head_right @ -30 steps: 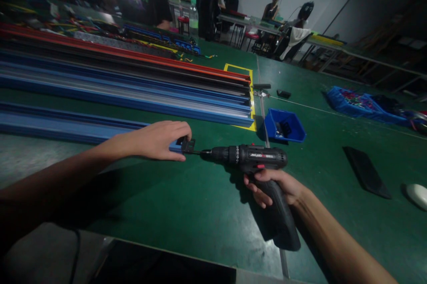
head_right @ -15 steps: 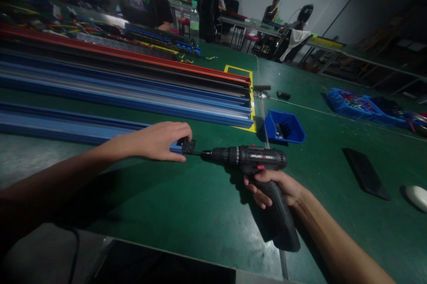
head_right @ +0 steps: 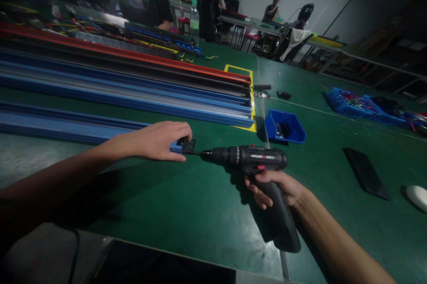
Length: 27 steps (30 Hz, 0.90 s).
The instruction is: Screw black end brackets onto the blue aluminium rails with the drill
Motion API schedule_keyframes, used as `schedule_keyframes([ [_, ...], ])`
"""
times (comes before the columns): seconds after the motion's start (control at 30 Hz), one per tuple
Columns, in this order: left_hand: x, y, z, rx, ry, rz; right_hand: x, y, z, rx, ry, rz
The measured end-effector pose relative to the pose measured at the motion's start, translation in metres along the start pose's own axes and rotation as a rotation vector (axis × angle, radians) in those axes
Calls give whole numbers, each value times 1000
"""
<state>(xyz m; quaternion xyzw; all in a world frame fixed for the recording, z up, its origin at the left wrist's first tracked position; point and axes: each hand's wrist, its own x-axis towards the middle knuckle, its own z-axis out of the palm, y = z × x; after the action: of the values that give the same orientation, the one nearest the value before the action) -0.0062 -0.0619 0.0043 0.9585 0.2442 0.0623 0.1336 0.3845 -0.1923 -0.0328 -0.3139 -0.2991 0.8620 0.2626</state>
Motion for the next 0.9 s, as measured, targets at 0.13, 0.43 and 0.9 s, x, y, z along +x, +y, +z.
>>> schedule_keyframes([
  [0.13,0,0,0,5,-2,-3,0,-1,3,-2,7,-5],
  [0.43,0,0,-1,-7,-12,-5,0,-3,7,-13,7,-5],
  [0.9,0,0,-1,-6,-5,-2,0,-3,8,3,-4,-8],
])
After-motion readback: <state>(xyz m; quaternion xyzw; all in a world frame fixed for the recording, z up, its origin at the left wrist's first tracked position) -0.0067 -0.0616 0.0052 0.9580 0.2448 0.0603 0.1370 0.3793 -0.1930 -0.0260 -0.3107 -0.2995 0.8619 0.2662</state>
